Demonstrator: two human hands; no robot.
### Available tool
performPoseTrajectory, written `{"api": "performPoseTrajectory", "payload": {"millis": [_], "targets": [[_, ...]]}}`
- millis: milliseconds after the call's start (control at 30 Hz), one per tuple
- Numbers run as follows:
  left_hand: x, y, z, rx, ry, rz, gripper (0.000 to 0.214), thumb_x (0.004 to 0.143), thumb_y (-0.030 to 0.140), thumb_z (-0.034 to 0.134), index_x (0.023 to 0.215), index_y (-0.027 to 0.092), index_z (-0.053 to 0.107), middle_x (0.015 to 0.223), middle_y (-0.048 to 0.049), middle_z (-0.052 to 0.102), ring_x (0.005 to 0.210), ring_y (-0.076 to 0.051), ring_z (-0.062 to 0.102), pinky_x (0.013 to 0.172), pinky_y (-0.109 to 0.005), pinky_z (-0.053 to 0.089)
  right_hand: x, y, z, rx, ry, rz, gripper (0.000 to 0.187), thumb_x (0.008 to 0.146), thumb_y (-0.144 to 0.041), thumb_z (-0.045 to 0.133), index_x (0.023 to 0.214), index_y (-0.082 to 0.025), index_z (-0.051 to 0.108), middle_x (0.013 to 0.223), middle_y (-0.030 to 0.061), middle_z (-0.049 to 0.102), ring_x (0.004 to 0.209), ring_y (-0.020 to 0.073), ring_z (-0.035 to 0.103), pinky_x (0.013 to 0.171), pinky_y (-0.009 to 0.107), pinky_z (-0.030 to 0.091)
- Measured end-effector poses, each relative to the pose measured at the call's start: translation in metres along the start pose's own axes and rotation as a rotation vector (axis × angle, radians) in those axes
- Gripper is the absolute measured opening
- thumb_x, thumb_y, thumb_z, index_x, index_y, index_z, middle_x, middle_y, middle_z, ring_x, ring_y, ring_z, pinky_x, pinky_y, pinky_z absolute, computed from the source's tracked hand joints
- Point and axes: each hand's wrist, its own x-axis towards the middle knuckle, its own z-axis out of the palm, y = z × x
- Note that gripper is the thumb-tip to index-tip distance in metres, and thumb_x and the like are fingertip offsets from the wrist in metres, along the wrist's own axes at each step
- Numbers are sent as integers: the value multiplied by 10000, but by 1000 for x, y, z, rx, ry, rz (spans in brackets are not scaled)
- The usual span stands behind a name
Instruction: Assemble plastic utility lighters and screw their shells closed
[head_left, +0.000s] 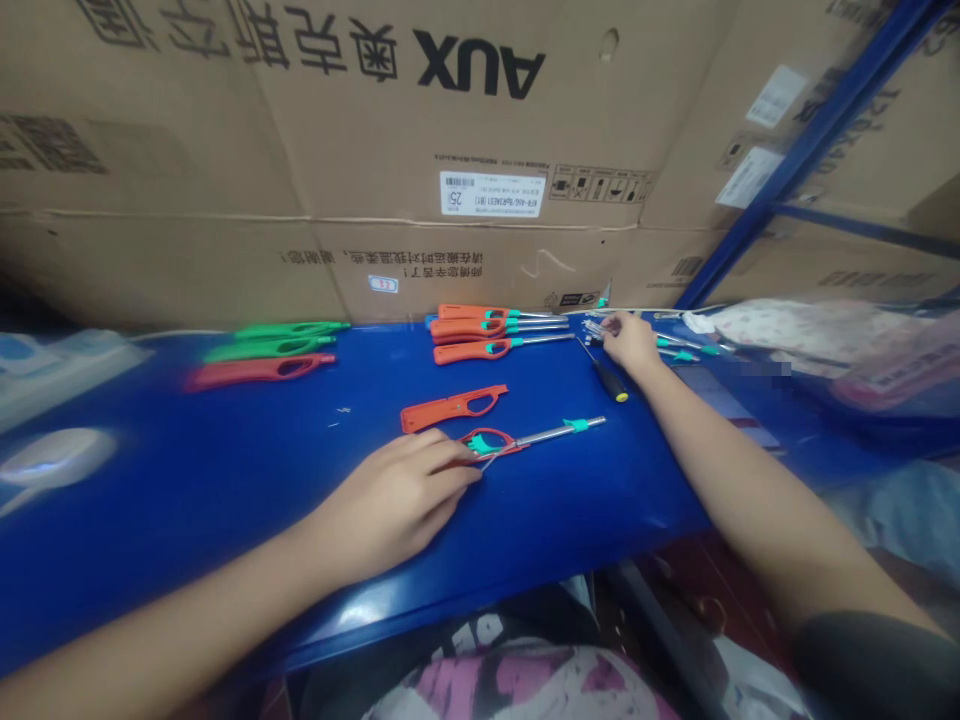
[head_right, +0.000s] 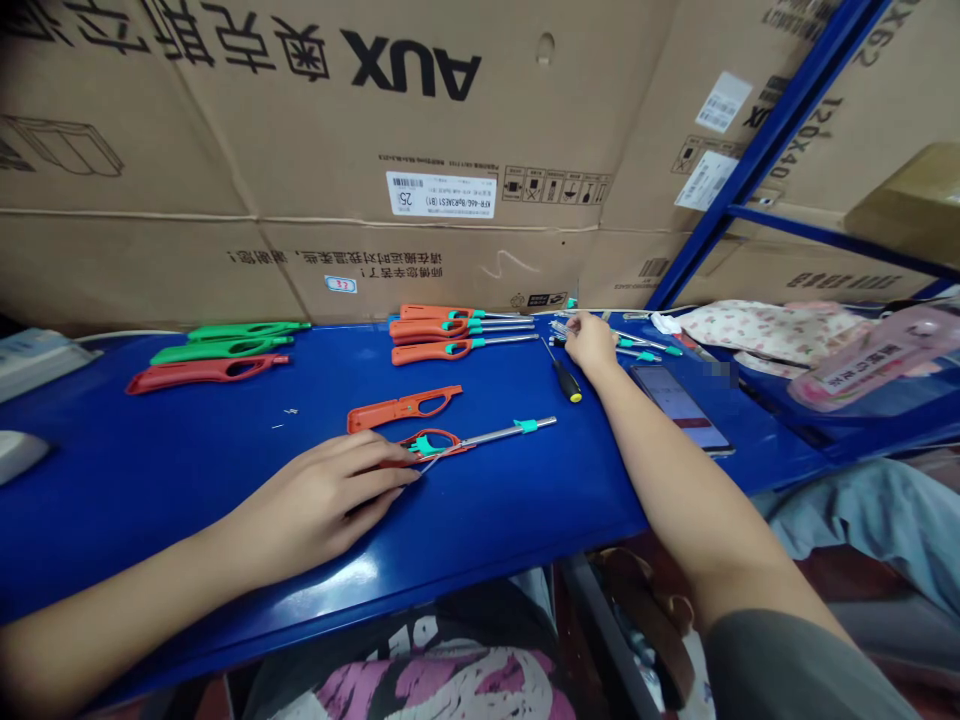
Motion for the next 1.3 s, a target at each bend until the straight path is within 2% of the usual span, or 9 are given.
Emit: {"api": "performPoseTrajectory", "payload": {"millis": [200, 333, 533, 667, 733, 800, 900, 1033, 1300], "targets": [[-1, 0, 1, 7, 3, 7, 279, 1003, 197, 452, 1188, 227, 659, 1175, -57, 682, 1052, -234, 622, 879, -399, 543, 3, 3, 5, 107, -15, 39, 274, 956, -338, 623, 1148, -143, 635, 1141, 73, 661, 1002, 200, 654, 887, 416, 551], [0, 1, -1, 6, 28, 0, 286, 994, 186, 462, 1198, 225, 659, 1175, -60, 690, 1046, -231, 636, 877, -396, 549, -1, -3, -3, 222, 72, 4, 125, 904, -211, 604, 974, -133, 672, 1088, 138, 673, 1067, 272, 617, 982, 449, 474], [2, 5, -2, -197, 161, -138, 308, 964, 198, 541, 1250, 225, 652, 1148, -56, 711, 1063, -207, 652, 916, -370, 556, -25, -40, -23, 533, 90, -140, 258, 899, -331, 528, 1047, -141, 619, 1029, 134, 677, 910, 232, 623, 888, 393, 507], [6, 4, 3, -383, 322, -343, 333, 950, 283, 607, 1273, 218, 653, 1185, -70, 711, 1024, -196, 688, 898, -339, 579, -76, -84, -34, 740, -98, -278, 366, 875, -521, 585, 993, -177, 630, 834, 54, 669, 720, 172, 609, 682, 304, 522], [9, 4, 5, -461, 356, -418, 402, 956, 327, 608, 1344, 222, 606, 1233, -75, 692, 1022, -193, 694, 895, -336, 585, -110, -106, -39, 931, -316, -354, 375, 857, -544, 627, 966, -185, 625, 803, 27, 648, 653, 138, 576, 640, 281, 506], [11, 4, 5, -503, 375, -416, 426, 967, 349, 595, 1371, 215, 577, 1282, -81, 665, 1092, -204, 672, 956, -353, 560, -141, -122, -42, 1083, -523, -426, 342, 837, -521, 678, 929, -198, 611, 842, 22, 652, 693, 132, 588, 663, 272, 506], [14, 6, 3, -528, 381, -338, 284, 995, 308, 554, 1232, 186, 651, 1245, -82, 677, 1157, -206, 633, 1029, -351, 505, -171, -134, -41, 1073, -661, -604, 252, 881, -440, 660, 875, -198, 591, 809, 8, 638, 685, 124, 574, 644, 258, 488], [14, 6, 4, -580, 397, -305, 201, 1003, 237, 533, 1128, 176, 678, 1184, -79, 690, 1095, -178, 645, 981, -310, 516, -178, -133, -36, 957, -523, -852, 127, 915, -304, 636, 868, -195, 591, 782, 2, 634, 656, 115, 546, 617, 250, 462], [12, 1, 10, -624, 430, -328, 245, 993, 250, 542, 1185, 184, 679, 1235, -91, 699, 1163, -205, 646, 1027, -345, 512, -174, -121, -33, 747, -300, -1082, 117, 912, -183, 600, 1012, -223, 646, 869, 48, 710, 795, 188, 627, 733, 336, 508]]}}
